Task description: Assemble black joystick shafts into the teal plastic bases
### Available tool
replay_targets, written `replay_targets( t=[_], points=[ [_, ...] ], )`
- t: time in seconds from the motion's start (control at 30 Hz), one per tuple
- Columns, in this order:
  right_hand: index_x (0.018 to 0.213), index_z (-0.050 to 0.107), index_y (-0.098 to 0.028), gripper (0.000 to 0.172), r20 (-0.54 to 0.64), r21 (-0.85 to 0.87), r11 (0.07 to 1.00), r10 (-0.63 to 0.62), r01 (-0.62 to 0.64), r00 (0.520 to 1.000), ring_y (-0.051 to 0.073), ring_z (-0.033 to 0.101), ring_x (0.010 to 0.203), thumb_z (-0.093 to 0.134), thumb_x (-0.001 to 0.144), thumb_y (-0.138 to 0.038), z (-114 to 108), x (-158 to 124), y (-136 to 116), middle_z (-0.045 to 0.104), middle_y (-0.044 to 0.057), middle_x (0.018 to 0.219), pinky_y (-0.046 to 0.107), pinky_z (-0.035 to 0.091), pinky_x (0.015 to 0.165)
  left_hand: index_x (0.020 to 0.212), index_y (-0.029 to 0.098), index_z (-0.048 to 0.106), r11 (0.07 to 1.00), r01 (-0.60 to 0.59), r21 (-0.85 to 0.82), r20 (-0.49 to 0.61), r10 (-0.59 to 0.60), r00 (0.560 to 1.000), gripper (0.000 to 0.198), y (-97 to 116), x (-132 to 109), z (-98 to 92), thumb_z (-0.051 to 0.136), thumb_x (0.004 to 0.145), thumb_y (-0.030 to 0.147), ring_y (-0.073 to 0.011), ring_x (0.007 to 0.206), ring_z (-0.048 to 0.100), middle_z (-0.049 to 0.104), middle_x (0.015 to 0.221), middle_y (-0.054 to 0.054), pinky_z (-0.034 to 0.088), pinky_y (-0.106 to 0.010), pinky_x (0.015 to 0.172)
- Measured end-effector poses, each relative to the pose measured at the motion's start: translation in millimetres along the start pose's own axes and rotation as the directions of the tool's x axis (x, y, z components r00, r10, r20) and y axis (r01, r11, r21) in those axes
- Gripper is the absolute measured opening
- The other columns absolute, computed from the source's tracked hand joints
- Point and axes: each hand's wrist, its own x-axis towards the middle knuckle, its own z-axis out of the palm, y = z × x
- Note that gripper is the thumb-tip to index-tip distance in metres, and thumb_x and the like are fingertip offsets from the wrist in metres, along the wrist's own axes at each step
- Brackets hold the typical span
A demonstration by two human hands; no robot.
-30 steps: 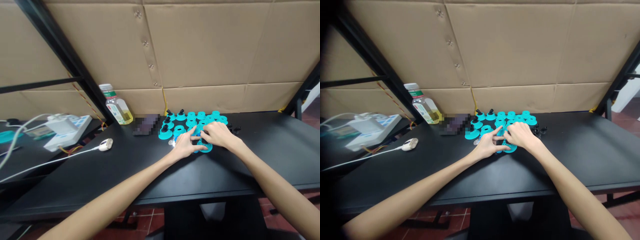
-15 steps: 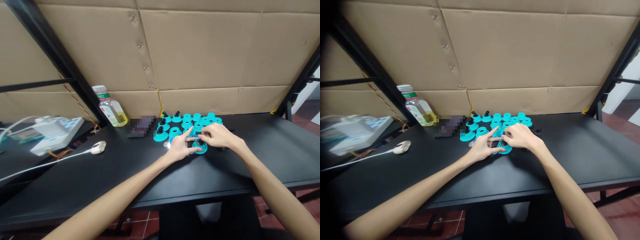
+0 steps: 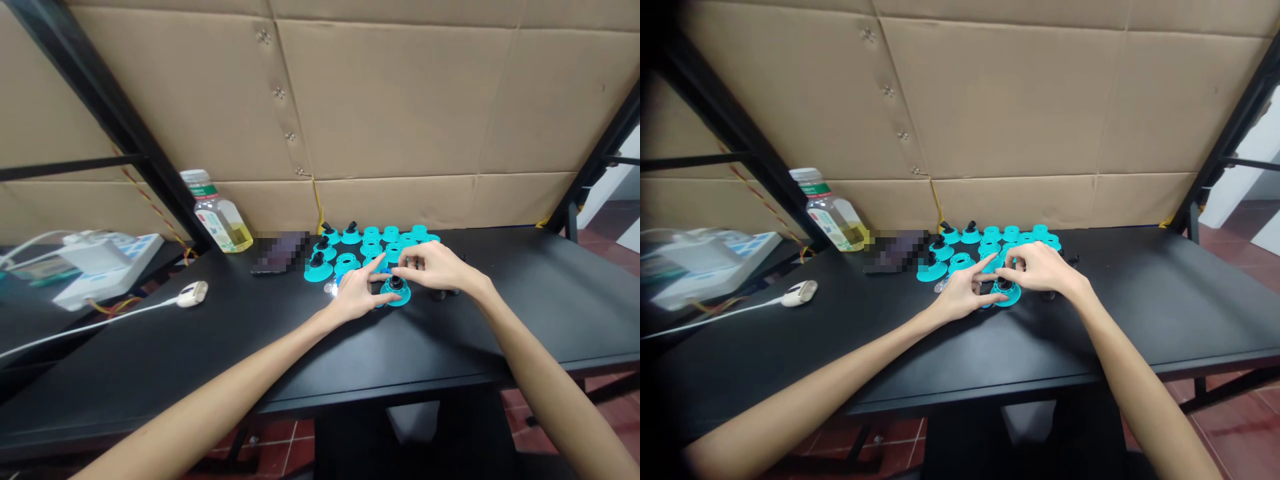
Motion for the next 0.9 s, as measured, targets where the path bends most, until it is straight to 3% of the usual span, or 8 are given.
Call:
replay_targets(
  t=[0.1,0.2,0.3,0.43,0.63,0.83,0.9],
  points=[
    [0.101,0.068,-0.016,0.029,0.127,0.173,0.985,-0.049,0.027,0.991,0.009,0.051,0.059,0.060,0.083,-0.037,-1,-1,4,0.065,0.000,0.070,0.021,0.033,0.058,0.147,0.017,0.032,1.000,-0.021,-0.017,0.016,0.021,1.000,0.098,-2,1,-0.7,0.073,0.066,0.055,-0.0214,0.067,0.067,0.070,0.112,-0.011,0.051,-0.033,0.071],
    [0.099,0.071,-0.016,0.025,0.169,0.196,0.980,-0.067,0.033,0.983,0.010,0.049,0.057,0.058,0.085,-0.033,5,2,3,0.062,0.000,0.064,0.022,0.031,0.057,0.146,0.017,0.034,0.999,-0.037,-0.016,0.013,0.038,0.999,0.097,-4,2,-0.9,0.073,0.066,0.056,-0.0196,0.062,0.065,0.071,0.111,-0.010,0.050,-0.033,0.070],
    [0.083,0.070,-0.013,0.025,0.095,0.061,0.996,-0.064,0.058,0.993,0.009,0.044,0.054,0.057,0.086,-0.034,12,7,0,0.057,-0.001,0.058,0.022,0.027,0.055,0.145,0.016,0.035,0.999,-0.033,0.001,-0.001,0.033,0.999,0.096,-5,3,-0.2,0.072,0.066,0.056,-0.0189,0.060,0.064,0.075,0.098,-0.007,0.049,-0.031,0.067],
    [0.061,0.062,-0.012,0.038,0.037,-0.228,0.973,-0.031,0.039,0.999,0.009,0.038,0.052,0.049,0.088,-0.037,19,14,-5,0.054,0.002,0.055,0.024,0.021,0.053,0.146,0.016,0.035,0.999,-0.045,-0.011,0.002,0.045,0.999,0.095,-6,3,1.1,0.072,0.067,0.055,-0.0157,0.055,0.059,0.076,0.092,-0.004,0.046,-0.029,0.063],
    [0.065,0.065,-0.013,0.042,0.033,-0.407,0.906,0.138,-0.113,0.990,0.013,0.046,0.054,0.040,0.089,-0.035,26,19,-9,0.060,0.008,0.062,0.026,0.019,0.052,0.147,0.018,0.033,0.999,-0.034,-0.011,0.023,0.034,0.999,0.098,-6,6,0.6,0.072,0.066,0.055,-0.0150,0.056,0.056,0.073,0.106,-0.008,0.048,-0.030,0.065],
    [0.059,0.061,-0.014,0.062,-0.018,-0.293,0.943,0.160,-0.159,0.987,0.011,0.043,0.052,0.032,0.093,-0.057,6,9,-2,0.054,0.004,0.054,0.025,0.023,0.053,0.145,0.018,0.037,0.999,-0.032,0.010,-0.009,0.032,0.999,0.096,-9,6,0.7,0.073,0.065,0.057,-0.0157,0.055,0.059,0.069,0.115,-0.012,0.049,-0.031,0.062],
    [0.070,0.064,-0.014,0.053,-0.011,-0.157,0.983,0.099,-0.099,0.995,0.010,0.045,0.054,0.036,0.094,-0.053,-1,5,2,0.056,0.001,0.057,0.024,0.026,0.055,0.145,0.018,0.037,1.000,-0.025,0.012,-0.011,0.025,1.000,0.095,-9,6,0.6,0.073,0.066,0.057,-0.0155,0.054,0.059,0.069,0.115,-0.013,0.049,-0.031,0.061]
  ],
)
